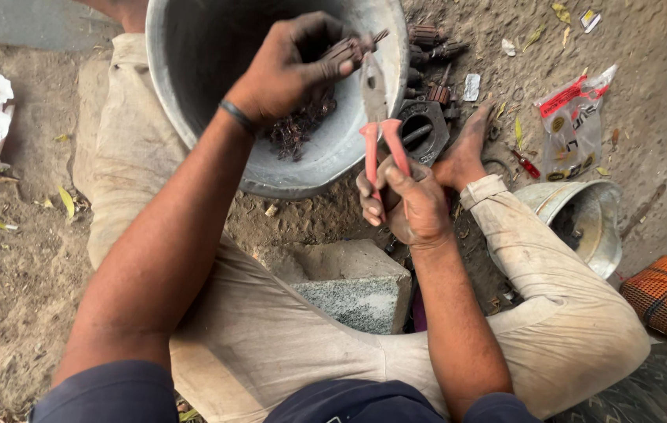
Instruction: The person sits on the ground and uses pliers to strip copper wire from small cylindrical metal components. They repeatedly pull the wire off each component and place the stripped pieces into a nearby metal bucket.
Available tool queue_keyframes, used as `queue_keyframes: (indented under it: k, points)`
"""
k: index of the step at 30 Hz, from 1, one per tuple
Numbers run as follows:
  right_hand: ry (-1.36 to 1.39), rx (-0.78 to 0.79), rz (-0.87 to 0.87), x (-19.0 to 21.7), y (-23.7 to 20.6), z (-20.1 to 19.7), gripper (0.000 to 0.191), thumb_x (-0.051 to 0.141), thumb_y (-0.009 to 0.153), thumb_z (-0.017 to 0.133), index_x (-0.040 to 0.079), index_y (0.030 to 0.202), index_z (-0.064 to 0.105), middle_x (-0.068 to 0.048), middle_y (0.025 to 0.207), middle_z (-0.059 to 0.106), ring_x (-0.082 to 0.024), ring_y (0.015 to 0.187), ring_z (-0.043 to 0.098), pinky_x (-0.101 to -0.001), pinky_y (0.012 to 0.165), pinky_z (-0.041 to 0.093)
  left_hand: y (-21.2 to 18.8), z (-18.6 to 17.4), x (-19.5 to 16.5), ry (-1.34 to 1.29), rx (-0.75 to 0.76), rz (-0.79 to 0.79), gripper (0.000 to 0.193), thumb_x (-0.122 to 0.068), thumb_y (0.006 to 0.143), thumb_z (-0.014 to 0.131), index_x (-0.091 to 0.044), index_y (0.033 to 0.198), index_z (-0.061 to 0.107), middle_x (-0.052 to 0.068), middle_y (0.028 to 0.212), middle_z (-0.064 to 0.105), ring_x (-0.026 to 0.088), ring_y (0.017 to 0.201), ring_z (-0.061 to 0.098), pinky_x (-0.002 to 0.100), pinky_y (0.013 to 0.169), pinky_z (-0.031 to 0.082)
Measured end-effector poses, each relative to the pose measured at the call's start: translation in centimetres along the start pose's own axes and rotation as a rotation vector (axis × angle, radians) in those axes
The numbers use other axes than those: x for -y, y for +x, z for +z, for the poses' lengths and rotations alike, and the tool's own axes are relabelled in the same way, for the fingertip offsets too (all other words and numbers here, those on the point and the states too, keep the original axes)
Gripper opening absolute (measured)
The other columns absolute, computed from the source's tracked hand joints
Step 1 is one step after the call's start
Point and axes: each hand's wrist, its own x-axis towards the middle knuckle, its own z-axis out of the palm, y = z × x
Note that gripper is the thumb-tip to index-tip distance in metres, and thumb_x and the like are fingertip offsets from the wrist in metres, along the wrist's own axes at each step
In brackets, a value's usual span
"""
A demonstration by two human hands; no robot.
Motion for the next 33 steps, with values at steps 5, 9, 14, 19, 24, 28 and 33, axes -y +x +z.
queue_keyframes:
  k: [5,9,14,19,24,28,33]
  points:
    - [0.073,0.089,-0.023,-0.2,-0.4,-0.8,0.026,0.026,0.103,0.066,0.003,0.096,0.059,-0.014,0.097,0.061,-0.018,0.073,0.058,-0.0321,0.057,0.048,0.3,0.4,0.2,-0.254,0.087,0.019,0.033,-0.019,0.099,0.077,0.000,0.126,0.071,-0.001,0.092,0.070,0.004,0.071,0.055,0.021,0.060,0.046]
    - [-0.223,-0.052,-0.061,-0.9,0.6,-1.3,0.012,0.018,0.100,0.065,0.007,0.097,0.061,-0.016,0.096,0.068,-0.021,0.071,0.065,-0.0340,0.058,0.053,0.5,0.7,0.7,0.073,-0.002,0.172,0.030,-0.017,0.101,0.078,0.001,0.124,0.070,0.004,0.101,0.076,0.008,0.089,0.067,0.026,0.076,0.058]
    - [-1.056,-0.191,-0.324,0.2,1.0,-1.8,0.027,0.013,0.102,0.068,-0.002,0.126,0.067,-0.016,0.107,0.072,-0.023,0.092,0.067,-0.0381,0.081,0.055,0.6,0.2,1.4,0.305,-0.042,0.252,0.029,-0.019,0.101,0.079,-0.001,0.122,0.070,0.011,0.107,0.078,0.020,0.097,0.075,0.034,0.086,0.061]
    - [-1.692,-0.323,-0.453,0.2,0.6,-1.4,0.029,0.015,0.097,0.073,-0.006,0.114,0.065,-0.021,0.105,0.067,-0.031,0.092,0.065,-0.0453,0.078,0.055,0.0,1.4,1.6,0.701,-0.203,0.353,0.024,-0.010,0.091,0.081,0.001,0.110,0.071,0.019,0.101,0.070,0.040,0.092,0.068,0.047,0.080,0.054]
    - [-1.350,-0.367,-0.113,0.2,0.5,-0.5,0.019,0.018,0.102,0.070,-0.001,0.099,0.064,-0.016,0.079,0.067,-0.022,0.067,0.064,-0.0386,0.061,0.053,-0.4,0.9,0.7,0.691,-0.147,0.368,0.027,-0.016,0.092,0.083,0.001,0.109,0.071,0.016,0.099,0.072,0.034,0.088,0.070,0.044,0.077,0.056]
    - [-0.501,-0.101,-0.054,1.3,-0.3,1.0,0.024,0.024,0.100,0.070,0.002,0.108,0.065,-0.014,0.085,0.065,-0.018,0.063,0.062,-0.0331,0.054,0.052,-0.3,0.5,-0.6,-0.016,0.055,0.281,0.034,-0.025,0.109,0.077,0.001,0.129,0.070,0.005,0.106,0.074,0.014,0.095,0.070,0.032,0.086,0.059]
    - [0.081,0.162,-0.140,-0.5,0.0,3.8,0.039,0.030,0.098,0.075,0.008,0.128,0.063,-0.012,0.085,0.062,-0.016,0.061,0.059,-0.0307,0.051,0.052,-0.3,3.2,-0.7,-0.615,0.058,0.025,0.039,-0.026,0.102,0.075,0.000,0.129,0.069,0.000,0.085,0.064,0.005,0.066,0.056,0.021,0.056,0.044]
